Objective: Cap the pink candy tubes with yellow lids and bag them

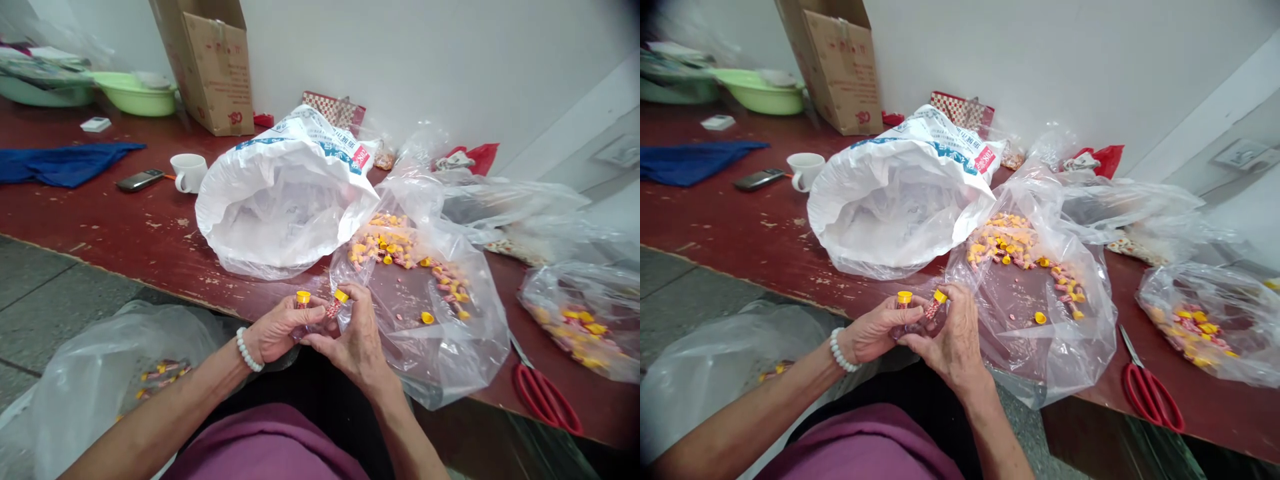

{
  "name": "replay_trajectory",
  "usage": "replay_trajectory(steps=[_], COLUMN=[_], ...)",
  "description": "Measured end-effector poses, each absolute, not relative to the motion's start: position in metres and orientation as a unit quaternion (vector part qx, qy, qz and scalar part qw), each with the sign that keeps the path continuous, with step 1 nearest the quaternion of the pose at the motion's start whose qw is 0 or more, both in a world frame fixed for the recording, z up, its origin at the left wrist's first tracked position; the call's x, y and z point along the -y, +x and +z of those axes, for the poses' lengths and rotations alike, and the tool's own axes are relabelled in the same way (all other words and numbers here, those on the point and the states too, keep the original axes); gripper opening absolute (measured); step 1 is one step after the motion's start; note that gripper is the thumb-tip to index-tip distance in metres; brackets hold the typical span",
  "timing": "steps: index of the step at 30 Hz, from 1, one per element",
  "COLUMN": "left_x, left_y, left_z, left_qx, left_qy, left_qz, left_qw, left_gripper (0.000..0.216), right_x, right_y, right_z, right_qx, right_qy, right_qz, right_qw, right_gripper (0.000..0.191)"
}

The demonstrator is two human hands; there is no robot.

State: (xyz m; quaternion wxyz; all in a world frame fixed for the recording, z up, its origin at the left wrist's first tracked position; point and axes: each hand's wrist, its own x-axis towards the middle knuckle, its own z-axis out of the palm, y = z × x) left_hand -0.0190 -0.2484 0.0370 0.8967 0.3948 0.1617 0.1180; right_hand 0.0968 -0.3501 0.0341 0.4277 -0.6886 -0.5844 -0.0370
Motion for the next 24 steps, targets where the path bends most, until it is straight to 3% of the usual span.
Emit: replay_trajectory(steps=[11, 15, 20, 24], left_x=[0.255, 0.253, 0.255, 0.268], left_y=[-0.013, -0.01, 0.005, 0.004], left_z=[0.032, 0.03, 0.025, 0.016], left_qx=[-0.176, -0.17, -0.184, -0.232], left_qy=[0.352, 0.361, 0.229, 0.183], left_qz=[0.13, 0.127, 0.125, 0.175], left_qw=[0.91, 0.908, 0.948, 0.939], left_gripper=[0.016, 0.015, 0.019, 0.025], right_x=[0.35, 0.346, 0.336, 0.339], right_y=[0.103, 0.094, 0.086, 0.084], right_z=[0.037, 0.039, 0.021, 0.003], right_qx=[0.608, 0.601, 0.598, 0.566], right_qy=[-0.673, -0.646, -0.659, -0.673], right_qz=[-0.05, -0.045, -0.018, 0.067], right_qw=[0.418, 0.469, 0.457, 0.473], right_gripper=[0.063, 0.018, 0.015, 0.044])
